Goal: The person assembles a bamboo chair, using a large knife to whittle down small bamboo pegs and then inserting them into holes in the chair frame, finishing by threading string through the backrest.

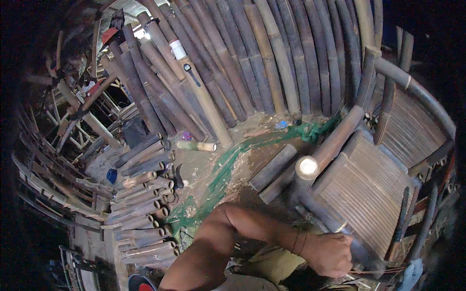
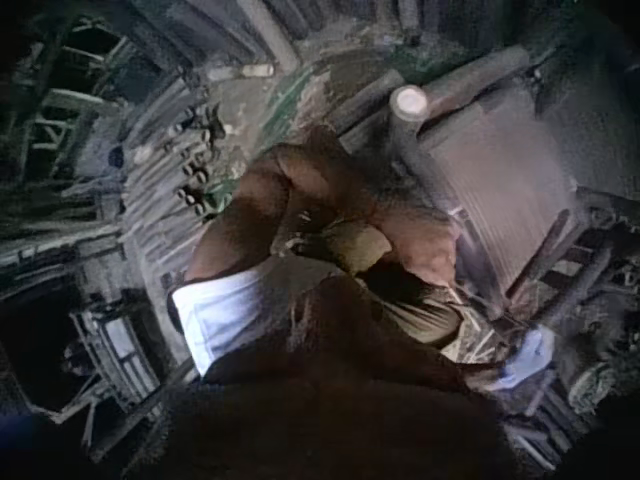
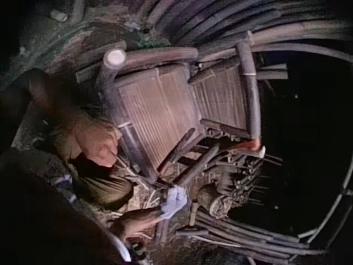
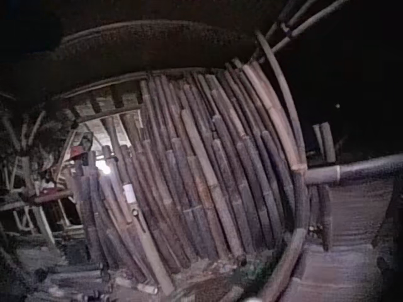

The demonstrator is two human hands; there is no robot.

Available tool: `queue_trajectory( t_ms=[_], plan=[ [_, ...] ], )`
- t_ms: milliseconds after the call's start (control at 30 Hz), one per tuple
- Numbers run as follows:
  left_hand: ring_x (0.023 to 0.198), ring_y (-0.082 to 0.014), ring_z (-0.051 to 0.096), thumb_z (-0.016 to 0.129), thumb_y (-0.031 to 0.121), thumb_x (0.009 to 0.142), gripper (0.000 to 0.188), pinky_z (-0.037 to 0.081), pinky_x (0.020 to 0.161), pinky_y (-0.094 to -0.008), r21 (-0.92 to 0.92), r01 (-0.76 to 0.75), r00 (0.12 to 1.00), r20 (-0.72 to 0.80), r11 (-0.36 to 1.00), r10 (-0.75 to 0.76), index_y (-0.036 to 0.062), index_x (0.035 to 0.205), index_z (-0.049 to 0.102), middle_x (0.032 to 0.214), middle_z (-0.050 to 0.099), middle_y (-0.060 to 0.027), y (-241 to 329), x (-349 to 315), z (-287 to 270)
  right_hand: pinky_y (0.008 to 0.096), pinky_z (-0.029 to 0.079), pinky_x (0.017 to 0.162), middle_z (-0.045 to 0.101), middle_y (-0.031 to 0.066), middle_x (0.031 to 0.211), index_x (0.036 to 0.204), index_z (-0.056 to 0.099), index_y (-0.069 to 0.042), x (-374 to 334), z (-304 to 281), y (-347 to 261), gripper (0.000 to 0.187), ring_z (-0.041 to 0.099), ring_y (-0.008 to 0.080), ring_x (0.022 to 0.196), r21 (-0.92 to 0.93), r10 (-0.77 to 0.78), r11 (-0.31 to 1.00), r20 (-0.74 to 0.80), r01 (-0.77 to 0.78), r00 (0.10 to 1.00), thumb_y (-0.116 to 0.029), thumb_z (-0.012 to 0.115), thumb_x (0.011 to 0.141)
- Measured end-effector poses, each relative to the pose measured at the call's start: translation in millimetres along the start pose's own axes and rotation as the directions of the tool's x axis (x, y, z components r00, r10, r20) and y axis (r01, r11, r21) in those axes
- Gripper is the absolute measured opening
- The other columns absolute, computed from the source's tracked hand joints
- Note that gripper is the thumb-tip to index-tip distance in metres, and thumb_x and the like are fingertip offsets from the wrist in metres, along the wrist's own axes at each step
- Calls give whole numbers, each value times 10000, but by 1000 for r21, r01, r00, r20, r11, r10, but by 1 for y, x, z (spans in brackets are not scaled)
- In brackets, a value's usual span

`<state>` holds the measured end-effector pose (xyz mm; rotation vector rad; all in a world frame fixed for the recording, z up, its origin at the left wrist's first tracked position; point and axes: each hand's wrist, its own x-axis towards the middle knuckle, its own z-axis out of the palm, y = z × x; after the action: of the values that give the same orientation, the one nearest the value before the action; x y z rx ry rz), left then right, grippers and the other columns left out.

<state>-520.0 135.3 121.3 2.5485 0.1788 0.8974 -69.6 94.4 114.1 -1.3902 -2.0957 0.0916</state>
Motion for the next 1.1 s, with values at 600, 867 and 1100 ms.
queue_trajectory(
  t_ms=[600, 867, 1100],
  plan=[
    [633, -229, 572, 610, 249, 914, 226, 395, 586, -405, 2, -455, 846, -311, 890, 433, 142, 720, 566, 645, 509, -25, 137, 22, 50, 369, 283, 1171, 391, 169, 1523, 1428, 454, -39, -30, 11, -182, 591, 327, 265, 1446, -62, 157, 985, -101, -164, 982, -22, 521, 841],
    [736, -275, 570, 597, 172, 900, 131, 451, 698, -423, -218, -344, 831, -524, 913, 188, 48, 859, 607, 790, 524, -86, 197, 56, 56, 433, 409, 1037, 592, 170, 1257, 1125, 599, -4, -41, 37, -233, 215, 542, 352, 1202, -3, -494, 862, -231, 507, 838, -84, 551, 931],
    [776, -106, 606, 522, 267, 1026, 293, 492, 699, -268, -691, -312, 669, -647, 652, -366, 3, 1029, 650, 873, 601, -46, 194, 69, 18, 397, 433, 1003, 652, 135, 1187, 1134, 630, 7, -61, 22, -261, 223, 592, 283, 1130, 255, -154, 936, -324, 242, 934, -76, 507, 968]
  ],
)
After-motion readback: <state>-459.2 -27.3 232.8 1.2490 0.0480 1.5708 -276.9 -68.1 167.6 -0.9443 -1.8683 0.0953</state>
